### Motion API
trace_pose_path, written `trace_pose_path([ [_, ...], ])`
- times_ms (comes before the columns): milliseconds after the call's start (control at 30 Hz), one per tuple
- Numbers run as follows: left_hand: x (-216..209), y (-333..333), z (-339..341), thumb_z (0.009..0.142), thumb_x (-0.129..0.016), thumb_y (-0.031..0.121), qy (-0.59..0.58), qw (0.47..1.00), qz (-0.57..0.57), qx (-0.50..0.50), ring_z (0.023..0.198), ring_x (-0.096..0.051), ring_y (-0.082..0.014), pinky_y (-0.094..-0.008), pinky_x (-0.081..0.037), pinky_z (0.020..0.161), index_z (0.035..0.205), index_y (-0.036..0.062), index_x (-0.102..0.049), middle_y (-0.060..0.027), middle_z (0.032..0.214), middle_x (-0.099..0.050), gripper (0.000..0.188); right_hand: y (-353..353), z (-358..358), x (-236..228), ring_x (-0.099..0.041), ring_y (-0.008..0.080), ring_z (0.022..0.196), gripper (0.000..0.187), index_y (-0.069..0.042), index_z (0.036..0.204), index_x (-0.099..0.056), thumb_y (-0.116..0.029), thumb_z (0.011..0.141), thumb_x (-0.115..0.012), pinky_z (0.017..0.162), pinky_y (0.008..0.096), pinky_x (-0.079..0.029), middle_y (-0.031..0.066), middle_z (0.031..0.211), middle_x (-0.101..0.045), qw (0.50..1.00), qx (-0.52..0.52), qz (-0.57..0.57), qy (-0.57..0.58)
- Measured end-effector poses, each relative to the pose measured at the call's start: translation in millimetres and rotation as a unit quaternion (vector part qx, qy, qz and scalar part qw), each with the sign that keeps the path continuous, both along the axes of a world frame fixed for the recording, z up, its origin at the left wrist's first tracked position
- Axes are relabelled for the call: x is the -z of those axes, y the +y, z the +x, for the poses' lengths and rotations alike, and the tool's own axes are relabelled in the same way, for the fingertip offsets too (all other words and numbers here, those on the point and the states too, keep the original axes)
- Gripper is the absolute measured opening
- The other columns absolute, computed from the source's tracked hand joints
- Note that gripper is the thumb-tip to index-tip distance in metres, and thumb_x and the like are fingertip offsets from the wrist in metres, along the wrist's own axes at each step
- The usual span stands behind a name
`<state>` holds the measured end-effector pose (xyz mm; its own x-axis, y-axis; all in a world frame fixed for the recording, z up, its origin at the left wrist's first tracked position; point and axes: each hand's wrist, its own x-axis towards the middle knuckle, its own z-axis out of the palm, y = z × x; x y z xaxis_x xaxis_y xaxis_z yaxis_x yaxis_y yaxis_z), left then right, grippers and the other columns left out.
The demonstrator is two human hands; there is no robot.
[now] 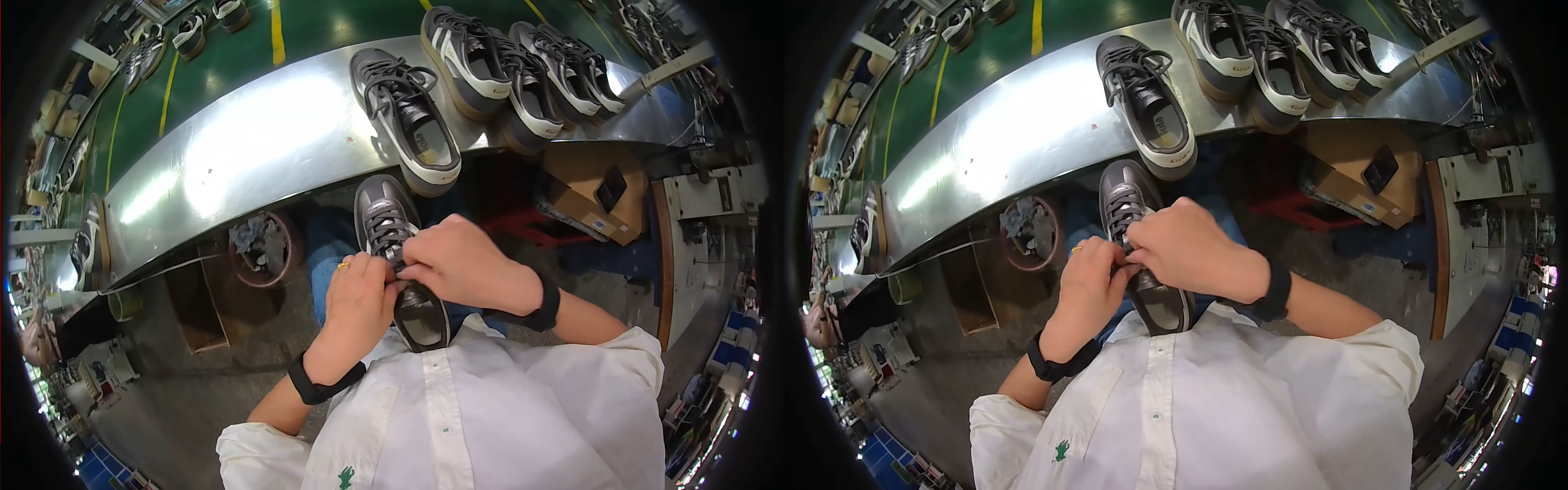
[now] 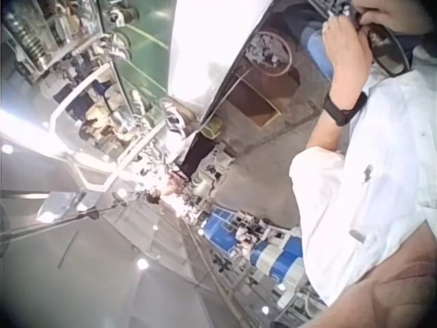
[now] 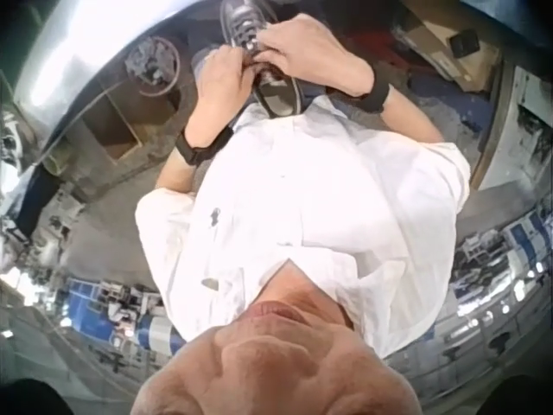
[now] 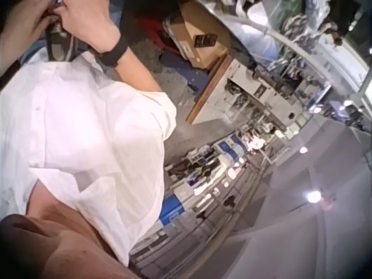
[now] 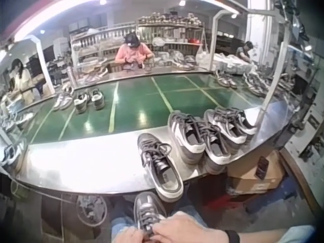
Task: The recorder is sitting at a shoe manufacturing conveyor belt, taking shoes from the line and lacing them before placing them back on the line.
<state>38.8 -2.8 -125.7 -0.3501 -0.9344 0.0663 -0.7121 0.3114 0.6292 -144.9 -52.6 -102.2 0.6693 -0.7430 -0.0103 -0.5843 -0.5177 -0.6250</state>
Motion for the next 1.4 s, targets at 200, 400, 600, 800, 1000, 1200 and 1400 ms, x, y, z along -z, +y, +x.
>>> trace_pose_path([
  [200, -11.5, 5.2, 12.5, 0.076, -0.065, 0.004, -0.071, 0.996, -0.055, 0.009, 0.079, -0.053, -0.0324, -0.0435, -0.041, 0.081, 0.086, 0.0038, -0.052, -0.0136, 0.079, -0.052, 0.016, 8.2, -51.0, -1.6, -0.057, 0.0126, 0.066, 0.012, -0.005, 0.083, -0.058, -0.015, 0.089, -0.059, 0.063, 0.0281, -0.046, 0.0035, 0.072, -0.059, 0.804, 0.255, 0.387, -0.372],
  [400, 24.2, 55.5, 77.6, 0.070, -0.059, -0.008, -0.062, 0.992, -0.091, -0.052, 0.080, -0.051, -0.0336, -0.0488, -0.042, 0.090, 0.086, 0.0028, -0.049, -0.0139, 0.081, -0.049, 0.021, 43.6, -96.3, 37.4, -0.054, 0.0137, 0.063, 0.015, -0.008, 0.083, -0.053, -0.020, 0.090, -0.057, 0.067, 0.0282, -0.046, 0.0049, 0.073, -0.058, 0.657, 0.361, 0.489, -0.446],
  [600, 42.2, 70.8, 63.3, 0.076, -0.058, -0.004, 0.028, 0.997, -0.027, -0.063, 0.080, -0.052, -0.0311, -0.0467, -0.041, 0.090, 0.088, 0.0023, -0.047, -0.0135, 0.084, -0.053, 0.017, 40.3, -108.8, 20.6, -0.033, 0.0036, 0.046, 0.013, -0.007, 0.085, -0.051, -0.017, 0.092, -0.056, 0.045, 0.0201, -0.030, 0.0024, 0.071, -0.053, 0.636, 0.363, 0.482, -0.482],
  [800, -2.1, 48.4, 43.4, 0.092, -0.050, 0.004, 0.494, 0.841, 0.196, -0.097, 0.077, -0.053, -0.0171, -0.0360, -0.045, 0.083, 0.091, 0.0048, -0.045, -0.0090, 0.082, -0.053, 0.005, 34.8, -89.9, -67.6, -0.041, 0.0063, 0.055, 0.020, -0.004, 0.085, -0.048, -0.021, 0.090, -0.058, 0.048, 0.0193, -0.032, 0.0055, 0.073, -0.054, 0.804, 0.180, 0.351, -0.444],
  [1000, -52.9, 32.5, 62.8, 0.092, -0.056, 0.007, 0.459, 0.779, 0.408, -0.128, 0.051, -0.034, 0.0026, -0.0161, -0.025, 0.047, 0.096, 0.0052, -0.049, 0.0086, 0.058, -0.044, 0.009, 19.3, -90.1, -59.2, -0.036, 0.0029, 0.051, 0.017, -0.006, 0.085, -0.048, -0.018, 0.093, -0.055, 0.045, 0.0182, -0.025, 0.0046, 0.068, -0.056, 0.792, 0.308, 0.378, -0.367],
  [1200, -8.1, 32.4, 81.0, 0.082, -0.063, 0.005, 0.138, 0.965, 0.191, -0.115, 0.060, -0.048, -0.0113, -0.0260, -0.037, 0.054, 0.090, 0.0066, -0.059, 0.0014, 0.068, -0.050, 0.009, 18.4, -108.9, -41.3, -0.046, 0.0044, 0.056, 0.017, -0.006, 0.083, -0.049, -0.018, 0.091, -0.057, 0.050, 0.0187, -0.032, 0.0005, 0.066, -0.054, 0.857, 0.259, 0.318, -0.313],
  [1400, -25.7, 18.6, 26.5, 0.070, -0.071, 0.006, 0.036, 0.996, -0.064, 0.043, 0.084, -0.054, -0.0251, -0.0345, -0.042, 0.071, 0.093, 0.0085, -0.065, -0.0083, 0.090, -0.053, 0.024, 32.5, -120.7, 8.2, -0.059, 0.0354, 0.095, 0.034, -0.004, 0.104, -0.059, -0.006, 0.071, -0.066, 0.080, 0.0406, -0.049, 0.0162, 0.103, -0.061, 0.986, 0.141, -0.053, 0.071],
])
